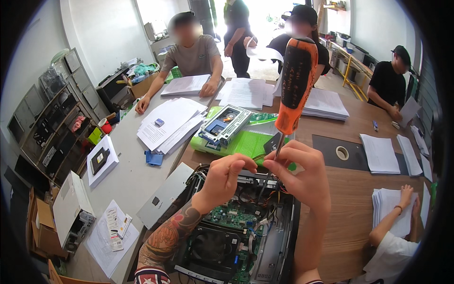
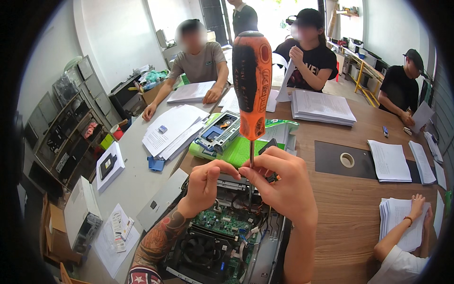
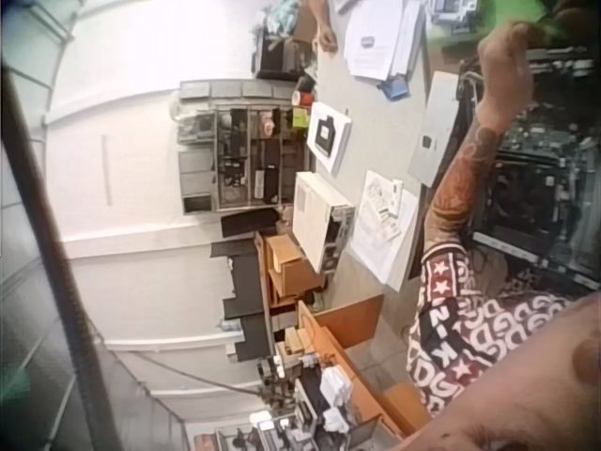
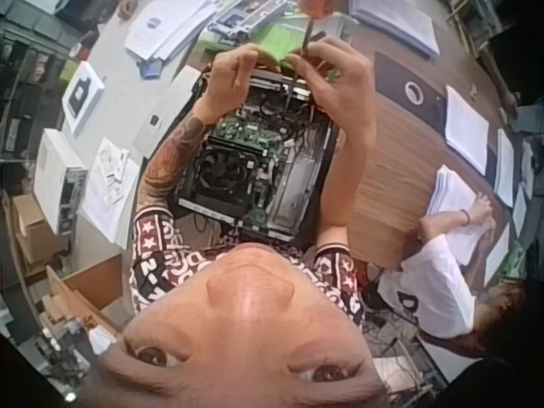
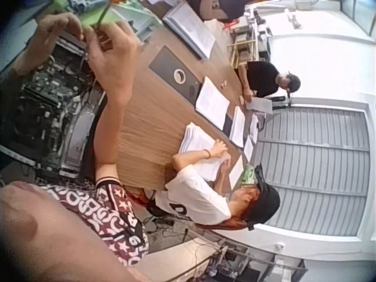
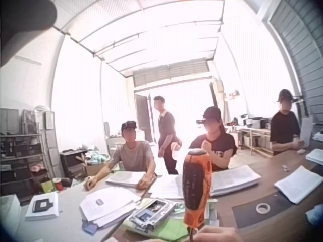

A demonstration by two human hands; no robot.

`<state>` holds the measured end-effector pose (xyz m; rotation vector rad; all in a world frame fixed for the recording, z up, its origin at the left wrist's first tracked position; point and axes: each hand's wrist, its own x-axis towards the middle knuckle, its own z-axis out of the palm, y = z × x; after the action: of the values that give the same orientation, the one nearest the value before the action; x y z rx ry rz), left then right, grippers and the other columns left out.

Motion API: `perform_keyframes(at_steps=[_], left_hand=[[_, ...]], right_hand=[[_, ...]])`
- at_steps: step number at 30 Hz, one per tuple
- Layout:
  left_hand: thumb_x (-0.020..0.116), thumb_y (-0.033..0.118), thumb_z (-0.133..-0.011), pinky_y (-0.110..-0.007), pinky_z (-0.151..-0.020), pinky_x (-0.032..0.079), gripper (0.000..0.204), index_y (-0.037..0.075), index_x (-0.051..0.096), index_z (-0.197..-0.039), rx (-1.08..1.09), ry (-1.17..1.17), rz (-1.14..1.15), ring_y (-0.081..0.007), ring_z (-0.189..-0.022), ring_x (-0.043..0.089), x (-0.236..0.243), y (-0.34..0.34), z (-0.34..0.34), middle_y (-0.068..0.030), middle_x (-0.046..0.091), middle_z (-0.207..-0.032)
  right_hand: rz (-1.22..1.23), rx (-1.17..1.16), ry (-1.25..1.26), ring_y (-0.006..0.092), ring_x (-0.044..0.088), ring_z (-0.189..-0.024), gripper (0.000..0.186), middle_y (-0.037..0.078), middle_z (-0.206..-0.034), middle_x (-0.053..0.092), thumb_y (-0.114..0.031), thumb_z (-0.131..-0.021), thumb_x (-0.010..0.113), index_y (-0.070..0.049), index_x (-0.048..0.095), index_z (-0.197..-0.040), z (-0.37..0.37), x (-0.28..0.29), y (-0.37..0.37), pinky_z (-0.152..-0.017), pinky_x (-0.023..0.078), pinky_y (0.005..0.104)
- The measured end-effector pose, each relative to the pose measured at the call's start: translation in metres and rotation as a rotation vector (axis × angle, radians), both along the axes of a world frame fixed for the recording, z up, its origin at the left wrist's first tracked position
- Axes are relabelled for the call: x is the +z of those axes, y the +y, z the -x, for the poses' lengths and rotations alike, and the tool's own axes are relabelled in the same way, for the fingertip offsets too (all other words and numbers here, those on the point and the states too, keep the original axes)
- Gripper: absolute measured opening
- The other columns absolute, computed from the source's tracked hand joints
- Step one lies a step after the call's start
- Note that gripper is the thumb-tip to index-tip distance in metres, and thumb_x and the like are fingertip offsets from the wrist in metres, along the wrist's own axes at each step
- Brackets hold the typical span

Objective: The person uses a screwdriver to loosen and remove screws from the internal components of an open desktop computer case on a table.

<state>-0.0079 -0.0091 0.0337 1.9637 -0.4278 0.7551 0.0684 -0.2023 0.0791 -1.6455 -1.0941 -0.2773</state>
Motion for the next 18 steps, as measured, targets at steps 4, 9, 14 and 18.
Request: perform_keyframes(at_steps=[4,9,14,18], left_hand=[[0.041,0.028,-0.108,-0.032,-0.071,0.052,0.041,0.000,0.067,-0.093,0.006,0.015,-0.009,-0.0225,-0.076,0.069,-0.0003,-0.0007,-0.0002,-0.0097,0.069,-0.081],[0.042,0.025,-0.108,-0.033,-0.068,0.051,0.040,0.001,0.067,-0.088,0.031,0.033,-0.004,-0.0236,-0.073,0.067,-0.0020,0.0018,0.0011,-0.0092,0.068,-0.078],[0.034,0.032,-0.110,-0.032,-0.072,0.055,0.054,-0.004,0.066,-0.086,0.054,0.069,-0.117,-0.0214,-0.077,0.071,-0.0051,0.0072,0.0004,-0.0116,0.070,-0.078],[0.034,0.031,-0.110,-0.032,-0.070,0.055,0.054,-0.002,0.063,-0.079,0.045,0.040,-0.091,-0.0219,-0.075,0.070,-0.0048,0.0029,-0.0006,-0.0105,0.068,-0.074]], right_hand=[[-0.006,0.000,-0.006,0.0140,0.060,-0.061,0.008,0.006,-0.073,0.061,-0.005,-0.081,0.078,-0.001,0.074,-0.087,-0.0008,-0.0005,-0.0004,-0.056,0.047,0.0280],[-0.009,0.007,0.004,0.0139,0.060,-0.061,0.009,0.006,-0.073,0.061,-0.005,-0.080,0.078,0.000,0.074,-0.086,0.0002,-0.0007,0.0036,-0.056,0.047,0.0280],[-0.012,0.005,0.014,0.0135,0.060,-0.061,0.010,0.006,-0.073,0.061,-0.006,-0.080,0.079,0.001,0.074,-0.086,0.0013,-0.0011,0.0047,-0.056,0.047,0.0281],[-0.006,-0.010,0.017,0.0136,0.060,-0.060,0.011,0.006,-0.073,0.062,-0.006,-0.079,0.080,0.000,0.074,-0.086,0.0026,0.0005,-0.0006,-0.056,0.047,0.0280]])
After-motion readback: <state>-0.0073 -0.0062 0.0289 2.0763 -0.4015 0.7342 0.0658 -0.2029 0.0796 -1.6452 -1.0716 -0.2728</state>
